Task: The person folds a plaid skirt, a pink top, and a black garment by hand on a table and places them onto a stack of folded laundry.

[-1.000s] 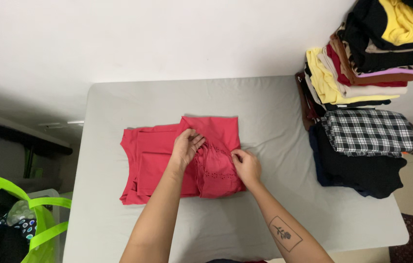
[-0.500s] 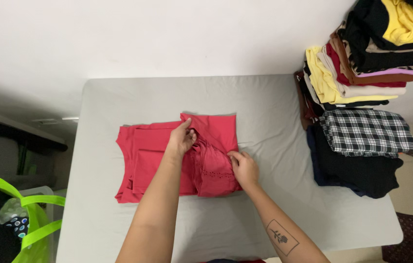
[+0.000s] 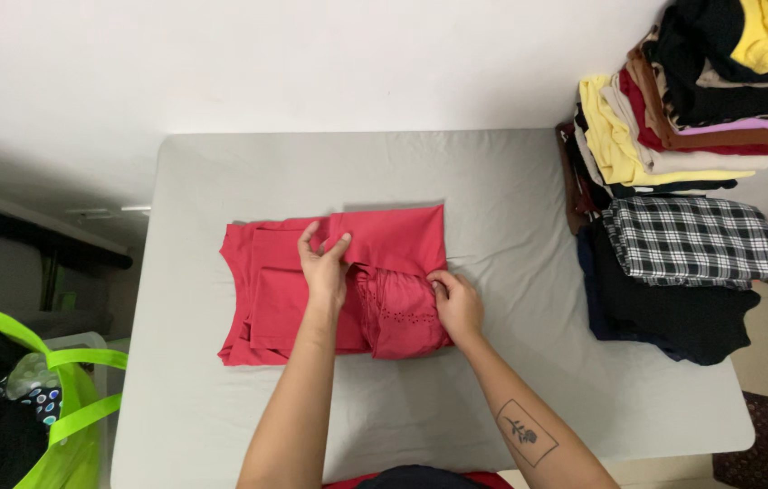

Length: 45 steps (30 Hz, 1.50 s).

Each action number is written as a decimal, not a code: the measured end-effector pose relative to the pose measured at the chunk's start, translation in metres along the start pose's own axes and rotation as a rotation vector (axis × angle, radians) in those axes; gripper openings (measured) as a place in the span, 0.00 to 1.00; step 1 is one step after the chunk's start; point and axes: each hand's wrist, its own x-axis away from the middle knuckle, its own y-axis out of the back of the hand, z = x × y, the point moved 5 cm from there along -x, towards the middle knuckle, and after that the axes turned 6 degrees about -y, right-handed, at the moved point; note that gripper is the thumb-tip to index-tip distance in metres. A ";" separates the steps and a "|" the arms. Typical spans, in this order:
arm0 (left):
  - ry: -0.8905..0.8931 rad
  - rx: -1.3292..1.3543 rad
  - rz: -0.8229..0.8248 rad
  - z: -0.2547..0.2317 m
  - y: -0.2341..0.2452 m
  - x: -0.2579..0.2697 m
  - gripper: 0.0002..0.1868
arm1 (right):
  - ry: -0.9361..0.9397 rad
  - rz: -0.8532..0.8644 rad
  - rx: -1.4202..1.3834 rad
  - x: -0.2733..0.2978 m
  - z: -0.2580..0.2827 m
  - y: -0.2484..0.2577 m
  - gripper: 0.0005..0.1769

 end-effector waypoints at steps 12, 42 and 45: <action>-0.518 -0.959 0.084 -0.007 0.030 -0.005 0.21 | 0.293 -0.184 0.027 0.040 0.017 0.004 0.21; -0.241 -1.478 -0.226 -0.090 0.178 0.024 0.52 | 0.420 0.091 0.061 0.044 0.073 -0.028 0.35; -0.191 -1.526 -0.094 -0.094 0.179 0.021 0.52 | 0.467 0.136 0.159 0.032 0.096 -0.057 0.37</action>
